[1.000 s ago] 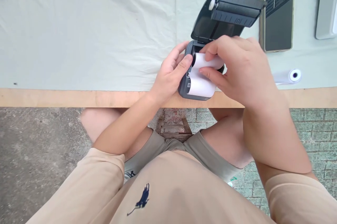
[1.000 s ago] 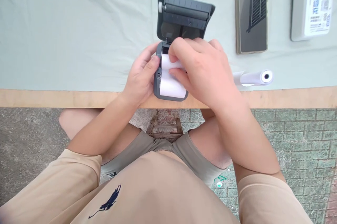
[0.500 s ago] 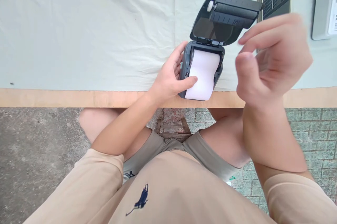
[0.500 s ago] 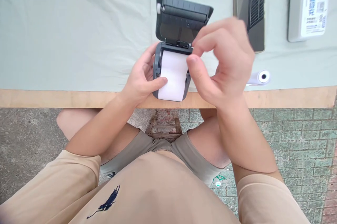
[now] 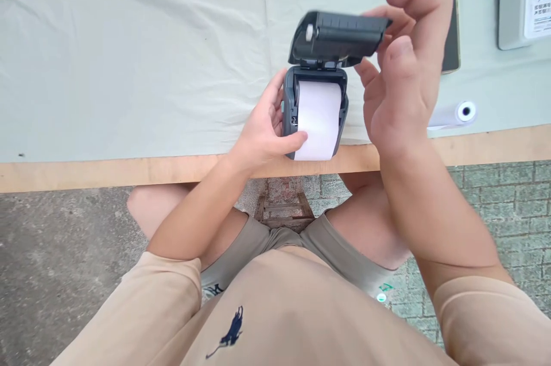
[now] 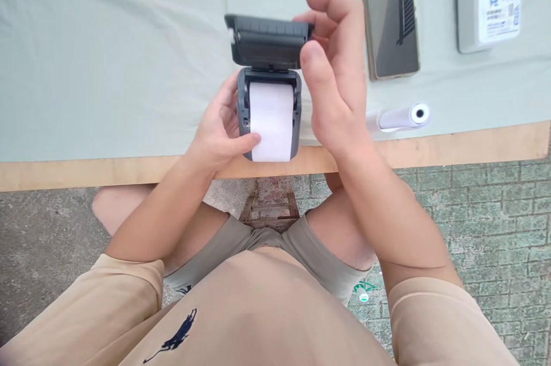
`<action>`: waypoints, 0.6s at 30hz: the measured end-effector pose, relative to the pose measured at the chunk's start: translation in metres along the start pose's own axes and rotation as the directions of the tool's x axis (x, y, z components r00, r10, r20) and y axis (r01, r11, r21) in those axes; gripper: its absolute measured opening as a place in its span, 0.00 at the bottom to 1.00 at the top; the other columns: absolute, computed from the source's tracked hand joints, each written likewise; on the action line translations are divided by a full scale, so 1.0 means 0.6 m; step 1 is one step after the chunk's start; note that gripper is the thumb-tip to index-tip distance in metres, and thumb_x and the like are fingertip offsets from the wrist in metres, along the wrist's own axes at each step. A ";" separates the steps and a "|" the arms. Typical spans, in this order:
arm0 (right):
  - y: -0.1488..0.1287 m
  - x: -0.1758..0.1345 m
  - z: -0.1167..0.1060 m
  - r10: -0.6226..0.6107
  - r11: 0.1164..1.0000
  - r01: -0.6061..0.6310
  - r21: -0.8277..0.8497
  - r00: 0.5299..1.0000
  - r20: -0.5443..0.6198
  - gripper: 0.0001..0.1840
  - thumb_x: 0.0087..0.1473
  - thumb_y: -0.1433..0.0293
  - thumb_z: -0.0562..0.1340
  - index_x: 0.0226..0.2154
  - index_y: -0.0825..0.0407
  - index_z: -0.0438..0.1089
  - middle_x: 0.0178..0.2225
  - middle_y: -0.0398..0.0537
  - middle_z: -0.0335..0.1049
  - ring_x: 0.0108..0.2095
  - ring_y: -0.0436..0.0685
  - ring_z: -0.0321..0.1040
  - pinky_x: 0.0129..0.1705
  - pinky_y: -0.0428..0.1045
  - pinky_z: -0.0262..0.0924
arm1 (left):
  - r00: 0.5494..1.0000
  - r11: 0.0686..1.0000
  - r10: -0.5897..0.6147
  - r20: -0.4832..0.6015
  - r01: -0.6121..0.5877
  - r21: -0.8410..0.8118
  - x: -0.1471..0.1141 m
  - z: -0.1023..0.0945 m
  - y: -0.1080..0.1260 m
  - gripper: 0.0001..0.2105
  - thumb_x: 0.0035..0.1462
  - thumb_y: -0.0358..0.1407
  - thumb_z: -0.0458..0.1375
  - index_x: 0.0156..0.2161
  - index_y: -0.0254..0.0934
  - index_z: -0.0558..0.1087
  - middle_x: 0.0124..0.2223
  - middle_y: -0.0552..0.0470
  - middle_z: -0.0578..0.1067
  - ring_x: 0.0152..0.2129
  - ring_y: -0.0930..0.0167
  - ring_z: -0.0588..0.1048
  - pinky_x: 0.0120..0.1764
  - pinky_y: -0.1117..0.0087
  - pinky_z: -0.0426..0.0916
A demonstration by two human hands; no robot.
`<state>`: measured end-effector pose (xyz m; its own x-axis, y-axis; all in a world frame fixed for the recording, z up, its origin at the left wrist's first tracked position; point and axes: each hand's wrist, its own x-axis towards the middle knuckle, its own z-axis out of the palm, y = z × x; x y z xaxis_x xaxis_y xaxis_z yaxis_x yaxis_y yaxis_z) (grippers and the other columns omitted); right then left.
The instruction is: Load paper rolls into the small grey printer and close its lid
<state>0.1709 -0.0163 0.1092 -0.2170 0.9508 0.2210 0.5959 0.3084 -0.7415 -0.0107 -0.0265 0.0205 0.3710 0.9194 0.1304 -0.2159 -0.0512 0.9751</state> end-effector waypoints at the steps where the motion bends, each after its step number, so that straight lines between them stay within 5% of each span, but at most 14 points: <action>1: 0.005 0.000 0.004 0.028 0.995 -0.023 0.100 0.998 -0.055 0.19 0.62 0.63 0.36 0.54 0.41 0.48 0.56 0.51 0.57 0.57 0.58 0.60 0.49 0.56 0.65 | 1.000 1.000 -0.014 -0.007 0.014 -0.026 0.000 0.000 0.000 0.43 0.41 0.47 0.70 0.61 0.42 0.57 0.63 0.42 0.62 0.61 0.52 0.64 0.56 0.55 0.70; 4: 0.018 -0.003 0.006 0.087 0.946 -0.071 0.316 0.996 -0.037 0.14 0.61 0.60 0.47 0.46 0.45 0.60 0.51 0.48 0.63 0.53 0.56 0.64 0.52 0.53 0.65 | 0.998 0.993 -0.051 -0.032 0.047 -0.110 -0.002 0.003 0.003 0.38 0.43 0.52 0.67 0.58 0.44 0.60 0.63 0.45 0.64 0.61 0.52 0.64 0.56 0.54 0.70; 7: 0.029 -0.005 0.001 0.096 0.938 -0.147 0.313 0.980 0.175 0.19 0.55 0.62 0.59 0.49 0.46 0.60 0.53 0.47 0.63 0.53 0.54 0.64 0.50 0.50 0.66 | 0.994 0.988 -0.076 -0.074 0.065 -0.141 -0.003 0.009 0.010 0.33 0.48 0.53 0.65 0.56 0.45 0.61 0.61 0.46 0.66 0.61 0.53 0.65 0.56 0.54 0.70; 11: 0.039 -0.004 -0.004 0.105 0.931 -0.237 0.276 0.901 0.421 0.32 0.50 0.61 0.65 0.55 0.44 0.54 0.52 0.48 0.64 0.45 0.54 0.68 0.40 0.49 0.68 | 0.991 0.986 -0.087 -0.100 0.072 -0.147 -0.001 0.013 0.016 0.30 0.50 0.51 0.65 0.55 0.44 0.62 0.58 0.46 0.69 0.59 0.56 0.68 0.57 0.55 0.70; 18: 0.049 0.001 0.000 0.101 0.907 -0.270 0.322 0.884 0.457 0.33 0.52 0.57 0.64 0.55 0.43 0.49 0.43 0.45 0.66 0.39 0.52 0.66 0.36 0.47 0.66 | 0.984 0.973 -0.131 -0.120 0.105 -0.204 0.000 0.016 0.027 0.25 0.54 0.52 0.60 0.53 0.43 0.66 0.55 0.48 0.72 0.59 0.57 0.68 0.54 0.58 0.72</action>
<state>0.1884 -0.0068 0.0875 -0.4849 0.8581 -0.1690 0.3500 0.0133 -0.9367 -0.0057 -0.0311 0.0380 0.2850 0.9583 -0.0212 -0.3558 0.1262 0.9260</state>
